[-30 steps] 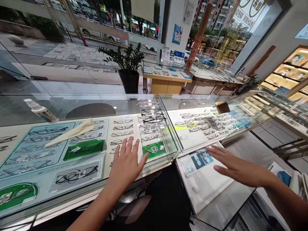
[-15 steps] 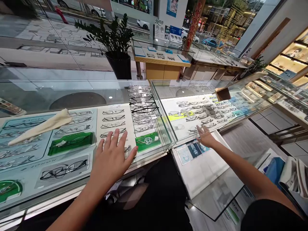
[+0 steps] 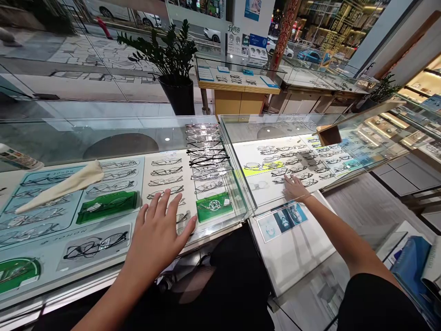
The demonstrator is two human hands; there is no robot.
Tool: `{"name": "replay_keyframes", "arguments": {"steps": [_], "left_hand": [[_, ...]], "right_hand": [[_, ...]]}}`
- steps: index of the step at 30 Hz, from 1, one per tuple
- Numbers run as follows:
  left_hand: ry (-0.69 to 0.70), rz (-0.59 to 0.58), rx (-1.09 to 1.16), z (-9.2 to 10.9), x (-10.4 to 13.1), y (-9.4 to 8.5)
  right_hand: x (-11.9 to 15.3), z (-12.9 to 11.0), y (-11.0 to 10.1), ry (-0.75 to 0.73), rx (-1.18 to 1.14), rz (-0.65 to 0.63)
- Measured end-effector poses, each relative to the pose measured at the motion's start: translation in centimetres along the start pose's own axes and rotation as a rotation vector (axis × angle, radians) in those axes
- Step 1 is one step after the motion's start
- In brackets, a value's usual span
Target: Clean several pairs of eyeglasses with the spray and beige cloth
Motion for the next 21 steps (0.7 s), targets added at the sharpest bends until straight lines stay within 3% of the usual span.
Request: {"name": "replay_keyframes", "arguments": {"steps": [6,10,13,16,19,21], "left_hand": [[-0.002,-0.001,0.011,0.1,0.0,-0.1],[-0.009,0.000,0.022,0.0,-0.1,-0.1],[-0.007,0.001,0.023,0.1,0.0,-0.1],[-0.007,0.004,0.020,0.2,0.0,-0.1],[-0.006,0.006,0.014,0.4,0.0,-0.2],[-0.007,0.006,0.012,0.5,0.0,-0.2]], "right_hand": [[0.0,-0.1,0.0,0.023,-0.014,-0.022],[1.0,-0.3,-1.7,0.026,-0.021,-0.022],[2.9,-0.9,-3.3,0.040,-0.047,-0.063],[6.6,-2.6,-4.7,0.026,-0.062,-0.159],[12.7,-5.9,-6.0,-0.085,-0.099,-0.415],[19.0,-9.0,-6.8,-0.247,-0.206,-0.862]]}}
Point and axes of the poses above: each hand's wrist, its own x-axis away from the middle knuckle, its own y-axis out of the palm, z = x × y, the point moved 10 cm from there along -x, towards the middle knuckle, and after that the axes turned 14 degrees about y, right-handed, at the moved point
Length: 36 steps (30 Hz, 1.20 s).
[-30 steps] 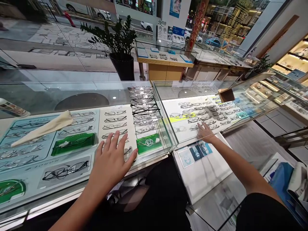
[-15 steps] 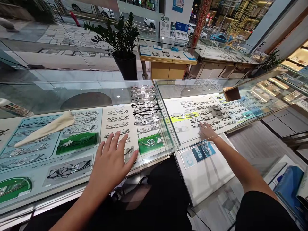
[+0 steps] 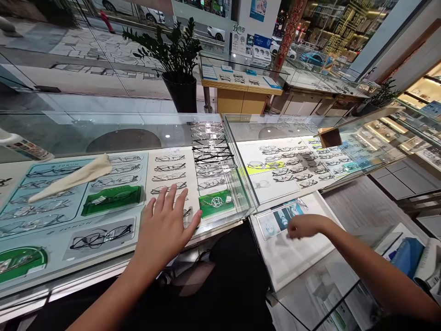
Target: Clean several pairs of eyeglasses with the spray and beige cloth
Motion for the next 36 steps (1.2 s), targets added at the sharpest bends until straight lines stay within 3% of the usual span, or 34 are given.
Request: {"name": "replay_keyframes", "arguments": {"steps": [1,2,3,4,6,8,9,13,16,23,27,29,31,34,36], "left_hand": [[-0.002,-0.002,0.002,0.0,0.0,0.0],[-0.003,-0.004,0.005,0.0,0.0,0.0],[-0.004,-0.006,0.009,0.0,0.0,0.1],[-0.003,-0.006,0.013,0.0,0.1,0.1],[0.000,-0.003,0.021,0.0,0.1,0.3],[0.005,0.000,0.025,0.0,0.1,0.3],[0.005,0.001,0.026,0.0,0.1,0.4],[-0.006,0.011,0.015,0.0,0.1,0.3],[0.000,0.027,0.014,0.1,0.1,0.3],[-0.003,0.053,0.038,0.0,0.2,0.3],[0.007,0.045,0.024,0.2,0.2,0.2],[0.007,0.038,0.018,0.2,0.2,0.2],[0.010,0.032,0.019,0.3,0.2,0.1],[0.015,0.025,0.033,0.4,0.2,0.1],[0.012,0.019,0.044,0.4,0.2,0.1]], "right_hand": [[2.5,-2.3,0.8,-0.096,-0.035,-0.122],[5.0,-4.7,0.1,-0.205,-0.055,-0.114],[7.1,-6.8,-1.8,-0.303,-0.091,-0.013],[8.8,-8.4,-4.5,-0.366,-0.123,0.157],[11.3,-9.6,-10.7,-0.337,-0.132,0.644],[11.9,-9.6,-15.0,-0.160,-0.037,1.031],[11.0,-9.7,-16.2,-0.064,0.034,1.120],[4.9,-9.5,-17.8,0.146,0.222,1.055],[3.0,-9.2,-18.3,0.188,0.231,1.040],[3.2,-9.2,-18.4,0.223,0.197,1.042],[6.2,-9.5,-17.2,0.144,0.126,1.105],[9.2,-9.9,-15.5,0.013,0.077,1.125],[12.4,-10.1,-12.8,-0.154,0.011,1.067],[16.1,-9.6,-7.6,-0.326,-0.105,0.809],[16.7,-8.5,-3.8,-0.329,-0.149,0.586]]}}
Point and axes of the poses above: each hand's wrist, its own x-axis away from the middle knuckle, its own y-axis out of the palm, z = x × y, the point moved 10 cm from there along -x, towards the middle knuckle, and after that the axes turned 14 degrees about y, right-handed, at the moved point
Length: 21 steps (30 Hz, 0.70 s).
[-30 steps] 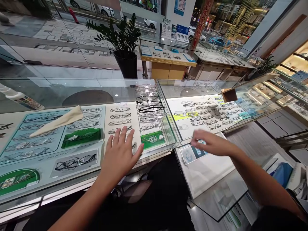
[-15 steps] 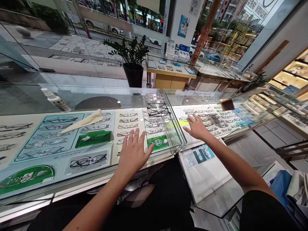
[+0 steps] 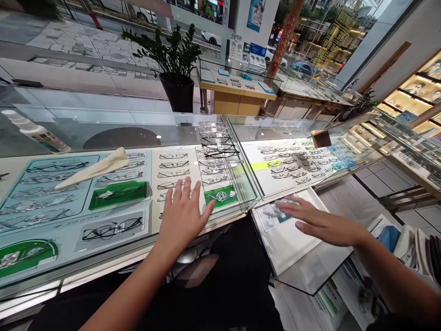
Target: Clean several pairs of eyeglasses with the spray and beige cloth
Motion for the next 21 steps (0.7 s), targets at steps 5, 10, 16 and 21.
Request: {"name": "replay_keyframes", "arguments": {"steps": [5,10,16,21], "left_hand": [[-0.005,-0.019,0.032,0.0,0.0,-0.1],[-0.009,-0.030,0.035,-0.1,0.0,-0.2],[-0.011,-0.044,0.004,0.0,-0.1,-0.2],[-0.010,-0.028,-0.009,-0.1,-0.1,-0.3]], "right_hand": [[-0.1,7.7,5.9,0.276,0.051,-0.191],[-6.8,17.8,7.0,0.438,0.281,0.002],[-13.3,26.5,5.9,0.486,0.342,0.163],[-16.3,29.6,5.4,0.450,0.304,0.264]]}}
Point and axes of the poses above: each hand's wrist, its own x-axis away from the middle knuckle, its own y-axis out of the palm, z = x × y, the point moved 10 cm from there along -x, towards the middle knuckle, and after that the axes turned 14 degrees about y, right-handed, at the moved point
